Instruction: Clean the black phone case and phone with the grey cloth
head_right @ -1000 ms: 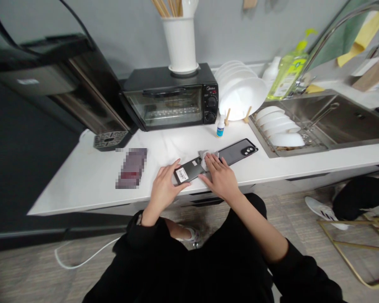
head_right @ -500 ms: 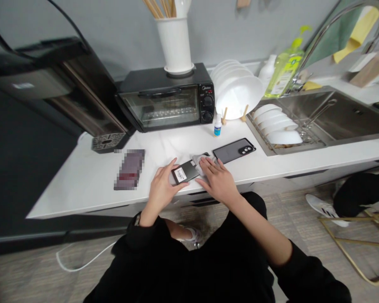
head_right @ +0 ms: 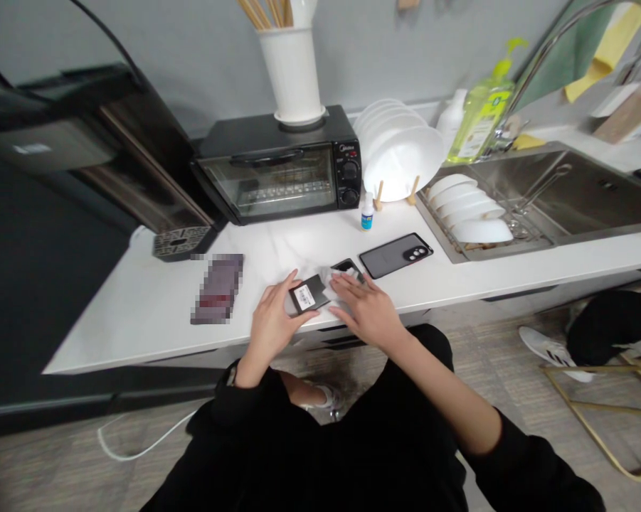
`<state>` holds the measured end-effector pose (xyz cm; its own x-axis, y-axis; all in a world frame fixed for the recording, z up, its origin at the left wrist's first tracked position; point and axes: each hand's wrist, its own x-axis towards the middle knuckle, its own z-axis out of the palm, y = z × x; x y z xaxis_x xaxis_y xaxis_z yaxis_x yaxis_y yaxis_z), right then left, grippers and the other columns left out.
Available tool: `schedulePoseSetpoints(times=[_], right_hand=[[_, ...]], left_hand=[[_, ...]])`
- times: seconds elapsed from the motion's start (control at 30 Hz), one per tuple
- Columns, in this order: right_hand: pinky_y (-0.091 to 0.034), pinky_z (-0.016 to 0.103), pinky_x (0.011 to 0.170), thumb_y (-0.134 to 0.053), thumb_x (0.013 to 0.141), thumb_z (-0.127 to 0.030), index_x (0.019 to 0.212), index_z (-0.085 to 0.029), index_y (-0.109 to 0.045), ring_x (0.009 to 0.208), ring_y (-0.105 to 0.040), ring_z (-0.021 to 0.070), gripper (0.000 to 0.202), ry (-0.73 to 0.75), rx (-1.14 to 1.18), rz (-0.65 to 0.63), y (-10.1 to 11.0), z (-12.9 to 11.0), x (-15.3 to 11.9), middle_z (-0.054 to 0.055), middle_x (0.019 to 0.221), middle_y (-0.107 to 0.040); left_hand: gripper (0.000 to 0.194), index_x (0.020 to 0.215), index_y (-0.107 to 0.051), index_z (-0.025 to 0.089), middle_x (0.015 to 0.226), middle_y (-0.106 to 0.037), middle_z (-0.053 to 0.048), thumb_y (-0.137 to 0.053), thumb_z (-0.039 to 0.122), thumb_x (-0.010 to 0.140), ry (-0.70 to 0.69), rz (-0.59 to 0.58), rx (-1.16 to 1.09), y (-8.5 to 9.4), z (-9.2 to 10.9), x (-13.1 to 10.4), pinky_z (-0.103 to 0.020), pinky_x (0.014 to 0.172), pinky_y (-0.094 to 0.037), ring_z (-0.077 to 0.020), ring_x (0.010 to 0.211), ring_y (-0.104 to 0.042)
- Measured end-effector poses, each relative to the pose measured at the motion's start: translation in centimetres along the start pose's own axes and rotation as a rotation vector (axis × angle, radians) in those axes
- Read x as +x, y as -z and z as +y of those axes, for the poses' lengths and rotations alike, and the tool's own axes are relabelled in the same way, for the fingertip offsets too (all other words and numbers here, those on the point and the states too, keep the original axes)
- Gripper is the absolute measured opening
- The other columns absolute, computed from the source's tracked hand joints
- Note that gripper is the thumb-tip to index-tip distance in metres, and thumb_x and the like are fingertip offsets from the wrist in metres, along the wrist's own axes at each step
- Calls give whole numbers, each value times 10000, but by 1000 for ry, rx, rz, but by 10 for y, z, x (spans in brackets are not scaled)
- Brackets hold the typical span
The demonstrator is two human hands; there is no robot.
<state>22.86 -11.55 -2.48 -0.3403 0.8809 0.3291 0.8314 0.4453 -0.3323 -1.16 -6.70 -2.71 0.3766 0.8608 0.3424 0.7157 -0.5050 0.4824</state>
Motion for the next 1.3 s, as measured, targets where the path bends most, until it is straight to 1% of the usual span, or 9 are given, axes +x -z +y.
schedulePoseSetpoints(times=[0.13,0.27,0.37,0.53,0.67,0.8,0.93,1.13,1.3], right_hand=[[-330,622,1266,-477,1088,-485,1592,-87,-452,1538,-441,364,642,-107,-104,63,-6,11,17,210,1633,-468],[-306,578,1294,-473,1084,-532,1567,-115,-493,1541,-447,308,638,62,43,-15,-24,-32,31,185,1604,-521],[-306,560,1302,-464,1083,-557,1563,-143,-498,1542,-449,268,635,161,133,-76,-23,-53,20,146,1610,-528],[-354,593,1270,-448,1105,-452,1595,-200,-471,1521,-480,285,552,9,9,-24,0,-9,-3,133,1605,-532],[-354,644,1248,-468,1091,-478,1594,-122,-461,1530,-457,355,616,-123,-107,66,0,18,10,201,1619,-490],[-319,596,1284,-496,1072,-548,1548,-118,-518,1527,-467,328,642,2,23,18,-19,-19,30,195,1598,-524],[-324,565,1293,-491,1063,-598,1527,-148,-539,1529,-468,279,649,151,185,-75,-23,-54,20,145,1601,-540],[-352,600,1269,-479,1092,-486,1606,-197,-447,1537,-456,295,591,-33,39,-4,0,-3,-8,134,1615,-519],[-312,637,1274,-538,1047,-564,1602,-108,-439,1542,-435,366,724,-128,-109,68,-4,20,13,197,1638,-467]], left_hand=[[991,1600,-400,266,1369,-713,-69,-917,441,772,6,4,1,-1,0,2,-426,1070,-528,-297,1237,-619],[854,1605,-406,232,1398,-683,-99,-831,343,872,-12,-20,25,0,-1,-1,-416,1069,-528,-294,1250,-607],[815,1611,-395,227,1400,-676,-100,-787,255,897,-4,-41,41,1,-1,-3,-413,1058,-532,-291,1237,-604],[927,1597,-407,251,1366,-702,-88,-885,399,817,-4,-13,19,2,2,1,-438,1065,-524,-309,1236,-611],[954,1576,-433,259,1342,-716,-79,-910,463,776,5,5,4,1,3,3,-441,1058,-527,-306,1225,-620],[859,1596,-413,227,1382,-694,-98,-841,351,861,-4,-21,15,1,1,1,-441,1073,-523,-304,1234,-610],[752,1603,-411,241,1392,-689,-78,-664,100,909,10,-43,38,2,1,-1,-424,1068,-531,-282,1222,-611],[933,1595,-413,269,1343,-717,-74,-895,379,804,6,-14,12,2,4,2,-435,1054,-533,-308,1225,-626],[957,1576,-443,265,1333,-721,-77,-916,463,769,-4,17,20,0,2,4,-430,1048,-527,-307,1211,-632]])
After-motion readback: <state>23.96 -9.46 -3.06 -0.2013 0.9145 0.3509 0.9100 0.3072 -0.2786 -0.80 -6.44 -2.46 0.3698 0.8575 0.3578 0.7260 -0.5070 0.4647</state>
